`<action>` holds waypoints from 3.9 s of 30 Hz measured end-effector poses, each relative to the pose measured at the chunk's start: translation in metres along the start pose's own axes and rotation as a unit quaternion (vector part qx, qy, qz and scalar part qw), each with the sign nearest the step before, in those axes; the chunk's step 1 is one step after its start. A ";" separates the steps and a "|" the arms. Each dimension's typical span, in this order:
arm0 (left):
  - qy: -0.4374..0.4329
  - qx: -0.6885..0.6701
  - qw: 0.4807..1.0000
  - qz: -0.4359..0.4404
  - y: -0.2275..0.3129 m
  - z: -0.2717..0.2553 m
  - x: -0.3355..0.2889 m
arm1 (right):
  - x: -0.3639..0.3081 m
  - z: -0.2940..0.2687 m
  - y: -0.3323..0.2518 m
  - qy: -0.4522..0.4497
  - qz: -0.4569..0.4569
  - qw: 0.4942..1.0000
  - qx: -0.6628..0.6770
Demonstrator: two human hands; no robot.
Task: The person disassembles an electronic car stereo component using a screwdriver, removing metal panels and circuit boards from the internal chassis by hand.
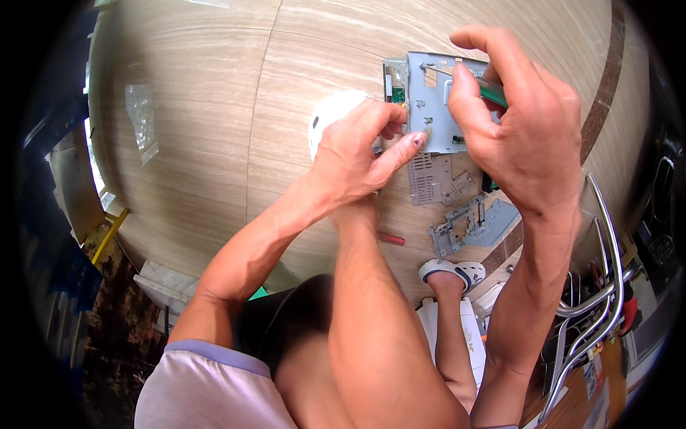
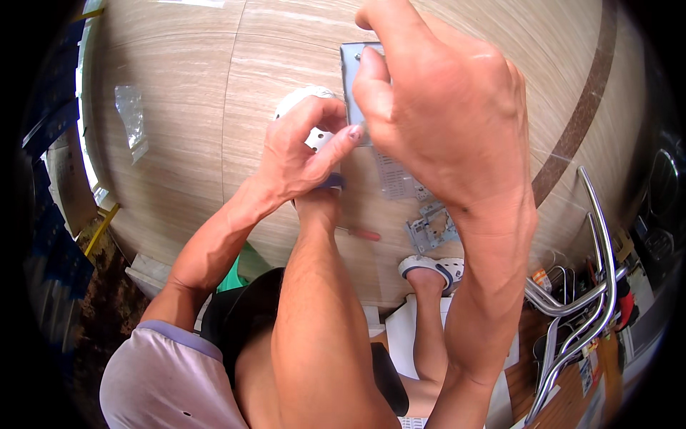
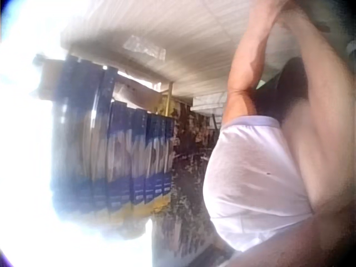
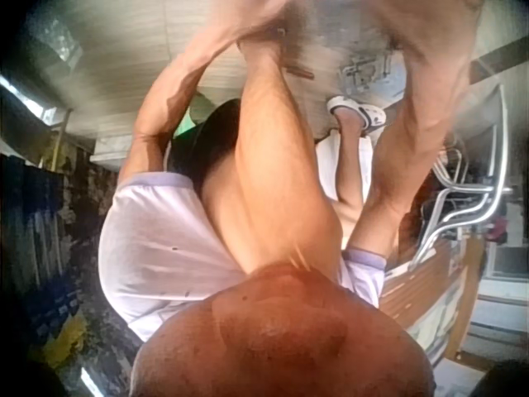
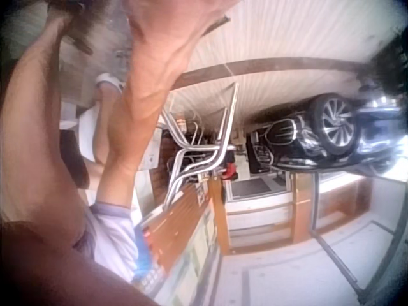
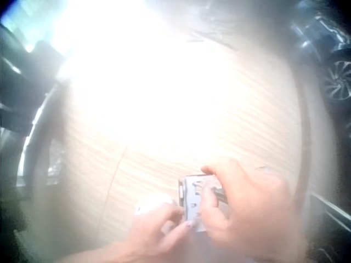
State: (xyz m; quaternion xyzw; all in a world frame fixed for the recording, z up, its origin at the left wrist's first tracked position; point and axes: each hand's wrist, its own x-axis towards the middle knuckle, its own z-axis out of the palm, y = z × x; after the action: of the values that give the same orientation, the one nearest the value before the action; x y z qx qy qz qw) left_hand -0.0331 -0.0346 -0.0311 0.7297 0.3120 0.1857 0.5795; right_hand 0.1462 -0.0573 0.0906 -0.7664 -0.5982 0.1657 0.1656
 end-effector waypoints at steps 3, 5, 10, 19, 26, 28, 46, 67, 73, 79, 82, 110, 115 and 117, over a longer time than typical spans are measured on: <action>0.018 0.070 0.997 0.012 0.009 -0.010 0.014 | 0.002 0.007 0.007 0.053 -0.068 0.996 -0.015; 0.094 0.124 0.984 0.088 0.012 -0.014 0.027 | 0.004 0.007 0.009 0.053 -0.078 0.995 -0.023; 0.084 0.141 0.967 0.193 0.018 -0.026 0.059 | 0.009 -0.003 0.000 0.008 -0.044 0.999 0.011; -0.001 0.208 0.944 0.255 0.025 -0.044 0.078 | 0.013 0.003 0.002 0.005 -0.056 0.998 -0.006; -0.195 0.269 0.942 0.048 0.085 -0.062 0.104 | 0.014 0.004 0.003 0.001 -0.053 0.999 -0.001; -0.226 0.260 0.939 -0.005 0.079 -0.061 0.104 | 0.015 0.003 0.001 0.001 -0.054 0.999 -0.002; -0.309 0.344 0.870 0.169 0.067 -0.067 0.116 | 0.013 0.005 0.001 -0.003 -0.017 1.000 0.016; -0.315 0.351 0.878 0.081 0.069 -0.062 0.115 | 0.015 -0.008 -0.018 -0.036 0.038 0.992 0.118; -0.303 0.344 0.883 0.097 0.080 -0.059 0.112 | 0.003 0.007 -0.002 0.035 0.017 0.998 0.040; -0.318 0.373 0.868 0.072 0.083 -0.064 0.117 | 0.003 0.014 0.000 0.056 0.005 0.998 0.024; -0.342 0.386 0.855 0.056 0.071 -0.060 0.120 | 0.001 0.017 -0.001 0.069 0.002 0.998 0.011; -0.192 0.214 0.952 0.106 0.051 -0.055 0.102 | -0.009 0.054 -0.008 0.183 0.009 0.983 -0.014; -0.231 0.216 0.949 0.021 0.050 -0.058 0.106 | -0.011 0.035 -0.012 0.088 0.051 0.993 -0.052; -0.230 0.233 0.943 0.057 0.051 -0.061 0.105 | -0.009 0.036 -0.007 0.143 -0.007 0.989 -0.023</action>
State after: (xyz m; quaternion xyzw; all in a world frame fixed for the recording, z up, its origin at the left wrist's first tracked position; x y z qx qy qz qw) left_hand 0.0180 0.0735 0.0239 0.8836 0.1632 -0.0321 0.4378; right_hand 0.1216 -0.0623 0.0628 -0.7814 -0.5775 0.0395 0.2330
